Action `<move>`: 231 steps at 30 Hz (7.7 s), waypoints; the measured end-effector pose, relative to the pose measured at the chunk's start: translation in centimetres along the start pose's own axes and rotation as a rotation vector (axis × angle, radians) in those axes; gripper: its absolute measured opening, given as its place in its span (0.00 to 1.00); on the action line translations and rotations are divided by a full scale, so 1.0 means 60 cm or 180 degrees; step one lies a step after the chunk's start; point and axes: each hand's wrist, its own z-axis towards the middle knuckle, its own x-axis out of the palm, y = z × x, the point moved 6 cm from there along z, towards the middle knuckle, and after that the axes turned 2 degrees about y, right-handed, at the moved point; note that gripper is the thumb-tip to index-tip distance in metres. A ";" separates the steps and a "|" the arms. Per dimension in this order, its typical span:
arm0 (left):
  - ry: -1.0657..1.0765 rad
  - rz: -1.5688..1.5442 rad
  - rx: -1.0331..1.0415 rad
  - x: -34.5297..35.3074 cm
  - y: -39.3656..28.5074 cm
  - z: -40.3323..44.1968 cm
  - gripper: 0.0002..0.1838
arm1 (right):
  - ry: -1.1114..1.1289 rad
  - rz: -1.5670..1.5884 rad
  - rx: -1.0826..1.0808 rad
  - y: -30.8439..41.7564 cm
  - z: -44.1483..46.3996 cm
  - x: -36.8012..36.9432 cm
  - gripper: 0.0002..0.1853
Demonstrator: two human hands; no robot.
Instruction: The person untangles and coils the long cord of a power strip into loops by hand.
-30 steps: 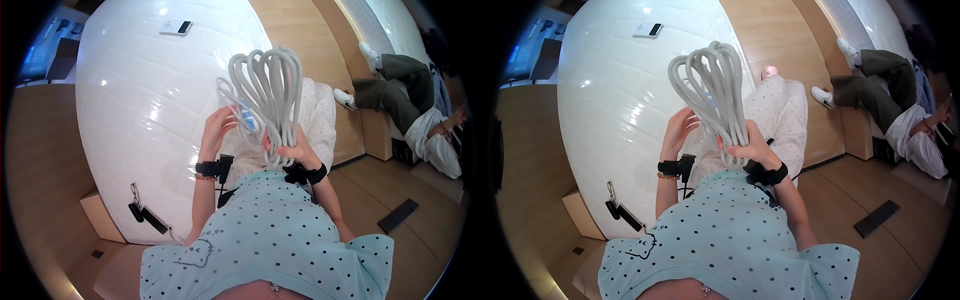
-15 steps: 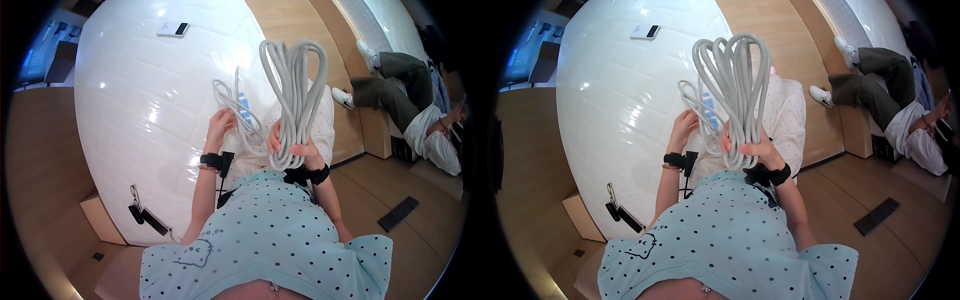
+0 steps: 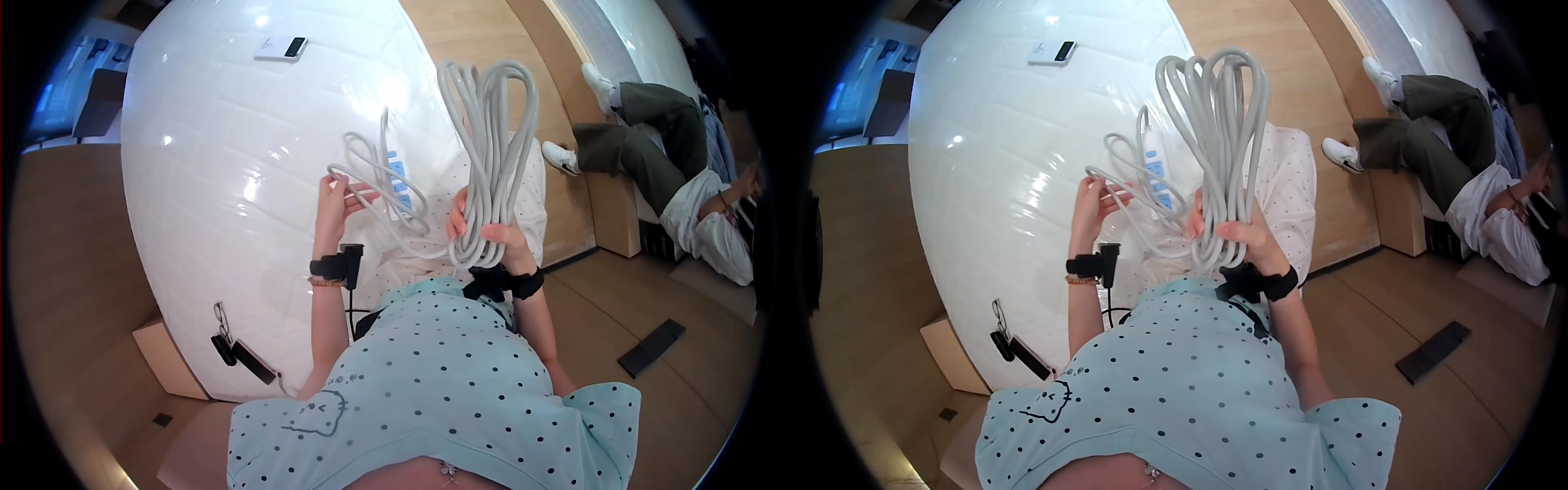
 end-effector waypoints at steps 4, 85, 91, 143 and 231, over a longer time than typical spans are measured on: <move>-0.0015 0.0998 0.0301 -0.042 -0.082 -0.053 0.17 | -0.0425 -0.0974 0.0077 0.010 0.002 -0.021 0.25; 0.0671 -0.0255 -0.0284 0.032 0.043 0.011 0.17 | -0.0341 -0.0948 0.0201 -0.014 0.016 0.007 0.14; 0.0141 -0.0307 0.0289 0.017 0.019 0.001 0.11 | -0.0330 -0.0974 0.0207 -0.013 0.019 0.008 0.14; 0.1149 -0.1155 0.0032 0.165 0.010 0.035 0.36 | 0.0375 -0.0749 0.0187 -0.007 0.011 0.050 0.20; 0.0148 0.1368 0.0441 -0.012 0.039 0.048 0.49 | -0.0477 -0.4836 0.0898 -0.194 0.151 -0.003 0.48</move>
